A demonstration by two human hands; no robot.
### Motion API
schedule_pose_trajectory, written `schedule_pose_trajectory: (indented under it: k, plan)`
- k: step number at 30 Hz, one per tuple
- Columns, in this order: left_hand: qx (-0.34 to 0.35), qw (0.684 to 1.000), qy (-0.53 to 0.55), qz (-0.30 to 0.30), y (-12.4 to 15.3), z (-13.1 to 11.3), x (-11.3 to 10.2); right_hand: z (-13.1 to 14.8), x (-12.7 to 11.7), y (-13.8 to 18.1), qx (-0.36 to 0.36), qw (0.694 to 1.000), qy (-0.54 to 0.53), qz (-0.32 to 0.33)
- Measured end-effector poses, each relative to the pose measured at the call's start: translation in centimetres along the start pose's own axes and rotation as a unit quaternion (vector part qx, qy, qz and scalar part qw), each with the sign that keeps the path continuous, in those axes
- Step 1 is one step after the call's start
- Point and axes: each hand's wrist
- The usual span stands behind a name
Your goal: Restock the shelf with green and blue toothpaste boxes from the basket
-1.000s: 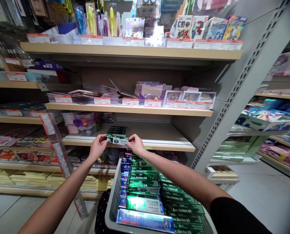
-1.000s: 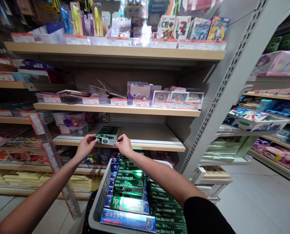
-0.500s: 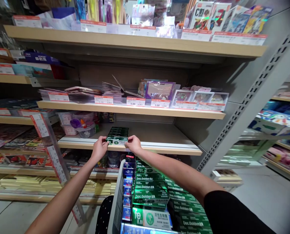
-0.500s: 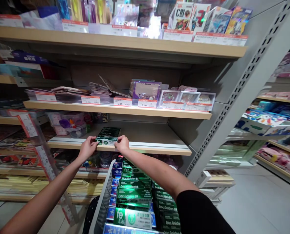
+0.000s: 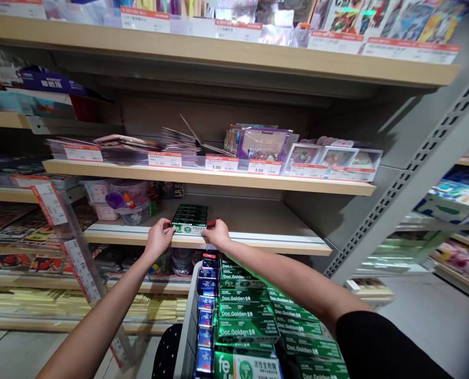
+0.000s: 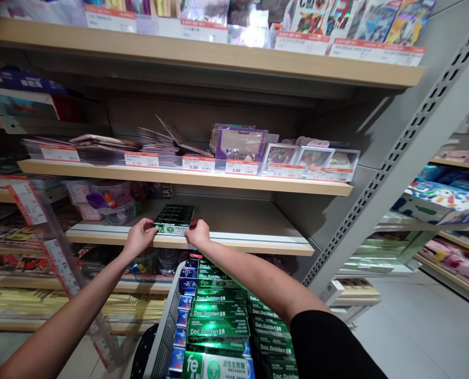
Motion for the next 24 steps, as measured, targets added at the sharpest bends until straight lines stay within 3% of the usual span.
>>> schedule_pose_trajectory:
  k: [11,16,20,24]
  plan:
    - [0.006,1.000,-0.019,0.004,-0.4,0.6,0.2,0.0,-0.1,-0.6,0.001,1.000,0.000,0.007]
    - [-0.028,0.998,-0.039,0.031,-0.7,0.6,0.0,0.4,-0.5,-0.3,0.024,0.999,-0.004,0.030]
    - [-0.014,0.999,-0.009,0.043,-0.2,0.2,0.0,0.8,-1.4,0.6,0.044,0.995,-0.081,0.035]
    - [-0.002,0.999,-0.041,0.023,1.9,-1.1,-0.2,1.6,-4.1,3.5,0.024,0.981,-0.185,0.049]
Point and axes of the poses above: each hand's wrist, its own y-axis away from the middle knuckle, its own x-axis out of the palm, z = x × y, and after that the axes turned 8 degrees about z, right-handed
